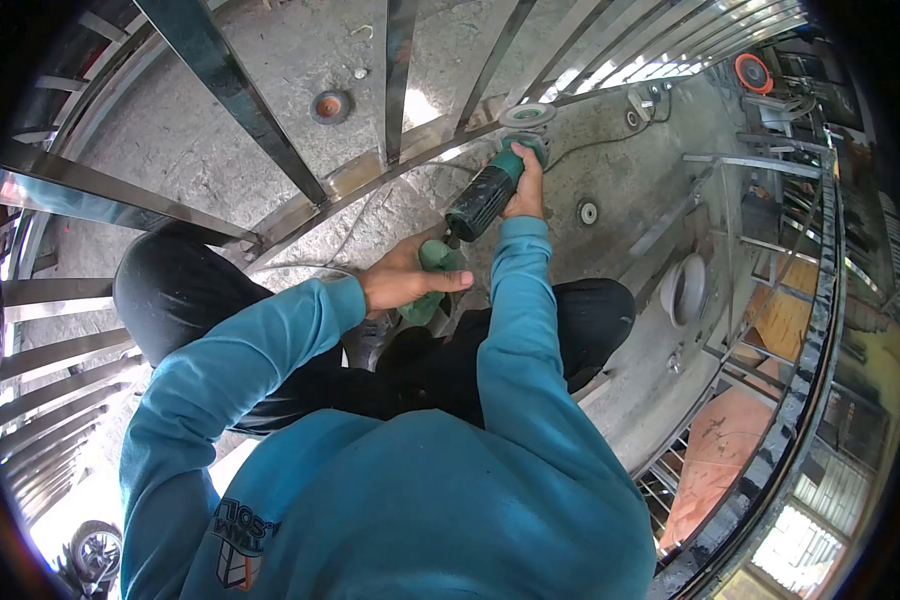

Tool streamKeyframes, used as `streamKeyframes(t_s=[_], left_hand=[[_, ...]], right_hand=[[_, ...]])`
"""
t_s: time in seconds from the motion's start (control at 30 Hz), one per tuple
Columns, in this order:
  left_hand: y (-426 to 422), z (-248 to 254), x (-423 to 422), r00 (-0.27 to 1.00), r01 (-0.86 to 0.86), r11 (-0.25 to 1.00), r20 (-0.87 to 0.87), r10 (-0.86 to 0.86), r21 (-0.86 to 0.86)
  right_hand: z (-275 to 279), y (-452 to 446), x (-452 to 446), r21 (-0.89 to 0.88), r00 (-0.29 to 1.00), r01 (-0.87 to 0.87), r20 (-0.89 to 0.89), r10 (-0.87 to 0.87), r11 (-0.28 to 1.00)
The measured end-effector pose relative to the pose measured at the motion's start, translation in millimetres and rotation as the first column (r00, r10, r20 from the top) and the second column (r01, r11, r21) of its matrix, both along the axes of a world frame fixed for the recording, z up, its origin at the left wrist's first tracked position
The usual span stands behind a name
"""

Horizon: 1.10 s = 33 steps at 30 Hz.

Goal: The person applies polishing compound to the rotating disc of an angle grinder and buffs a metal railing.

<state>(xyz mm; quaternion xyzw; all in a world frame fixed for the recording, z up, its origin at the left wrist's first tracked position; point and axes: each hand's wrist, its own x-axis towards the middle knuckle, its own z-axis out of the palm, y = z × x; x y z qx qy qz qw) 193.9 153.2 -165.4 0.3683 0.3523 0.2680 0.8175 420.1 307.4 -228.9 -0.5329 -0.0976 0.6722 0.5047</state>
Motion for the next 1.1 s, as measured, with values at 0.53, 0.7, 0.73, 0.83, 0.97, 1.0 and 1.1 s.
streamKeyframes(t_s=[0.53, 0.7, 0.73, 0.83, 0.97, 1.0, 1.1], left_hand=[[-5.3, -0.1, 2.6, 0.993, -0.073, 0.997, 0.087, 0.077, -0.040], [-12.7, 5.8, 5.6, 0.992, -0.119, 0.991, 0.038, 0.121, -0.057], [-14.2, 5.8, 7.0, 0.987, -0.162, 0.986, -0.012, 0.162, -0.042], [-14.7, 5.0, 7.5, 0.978, -0.207, 0.978, 0.017, 0.208, -0.036], [-7.8, 2.2, 6.9, 0.984, -0.179, 0.984, -0.008, 0.179, 0.004], [-7.4, 3.8, 6.2, 0.983, -0.184, 0.983, 0.018, 0.184, -0.009], [-7.8, 5.6, 6.1, 0.980, -0.195, 0.981, 0.025, 0.195, -0.017]], right_hand=[[-4.4, -6.6, -14.9, 0.035, 1.000, -0.014, -0.018, 0.014, 0.999], [-4.5, -11.0, -20.7, 0.024, 0.998, -0.054, -0.016, 0.054, 0.998], [-4.4, -10.9, -22.0, 0.025, 0.998, -0.058, -0.016, 0.059, 0.998], [-6.0, -9.8, -23.6, 0.017, 0.998, -0.060, -0.029, 0.061, 0.998], [-6.0, -6.0, -19.5, 0.001, 0.998, -0.021, -0.058, 0.021, 1.000], [-5.5, -6.0, -18.4, -0.003, 0.997, -0.027, -0.076, 0.027, 1.000], [-6.3, -6.8, -17.9, -0.007, 0.998, -0.022, -0.059, 0.022, 1.000]])
